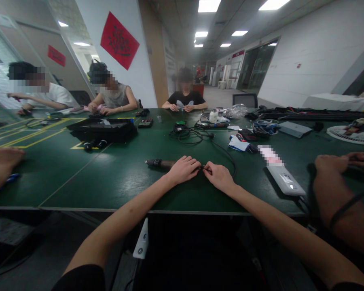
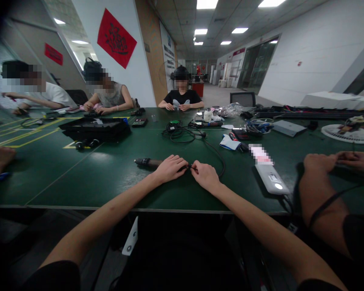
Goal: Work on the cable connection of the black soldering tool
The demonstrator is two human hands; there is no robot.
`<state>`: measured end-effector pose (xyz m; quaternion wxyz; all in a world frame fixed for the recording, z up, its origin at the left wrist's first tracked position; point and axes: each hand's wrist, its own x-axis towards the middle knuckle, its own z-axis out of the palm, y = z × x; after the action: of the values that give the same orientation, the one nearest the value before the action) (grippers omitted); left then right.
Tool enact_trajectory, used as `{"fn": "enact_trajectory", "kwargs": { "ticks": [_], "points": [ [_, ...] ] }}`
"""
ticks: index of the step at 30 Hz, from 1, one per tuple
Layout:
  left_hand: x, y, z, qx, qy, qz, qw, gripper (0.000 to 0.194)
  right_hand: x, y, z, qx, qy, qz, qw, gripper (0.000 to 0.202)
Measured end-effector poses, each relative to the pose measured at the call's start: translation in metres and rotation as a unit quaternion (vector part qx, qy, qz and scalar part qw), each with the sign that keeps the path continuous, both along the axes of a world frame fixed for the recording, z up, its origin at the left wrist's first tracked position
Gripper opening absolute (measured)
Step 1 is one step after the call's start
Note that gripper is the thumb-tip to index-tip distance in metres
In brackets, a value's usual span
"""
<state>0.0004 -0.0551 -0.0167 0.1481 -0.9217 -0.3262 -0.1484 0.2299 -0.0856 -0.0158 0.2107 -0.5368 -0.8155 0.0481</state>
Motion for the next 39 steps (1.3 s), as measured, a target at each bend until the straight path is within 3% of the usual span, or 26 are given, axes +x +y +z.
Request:
{"fn": "enact_trajectory", "kwargs": {
  "ticks": [30, 35, 37, 39],
  "points": [
    [-0.002, -0.006, 0.008, -0.022, 0.000, -0.009, 1.000, 0.028, -0.001, -0.001, 0.002, -0.002, -0.009, -0.008, 1.000, 0.013],
    [0.000, -0.007, 0.003, -0.024, -0.006, -0.010, 1.000, 0.024, 0.000, 0.000, 0.000, 0.004, -0.001, -0.002, 1.000, 0.012],
    [0.002, -0.008, 0.007, -0.040, -0.026, -0.007, 0.999, 0.023, 0.000, 0.000, -0.001, 0.002, -0.001, 0.000, 1.000, 0.012],
    [0.002, -0.007, 0.024, -0.064, -0.063, -0.009, 0.996, 0.024, 0.001, 0.000, -0.001, 0.001, -0.003, -0.002, 1.000, 0.012]
  ]
}}
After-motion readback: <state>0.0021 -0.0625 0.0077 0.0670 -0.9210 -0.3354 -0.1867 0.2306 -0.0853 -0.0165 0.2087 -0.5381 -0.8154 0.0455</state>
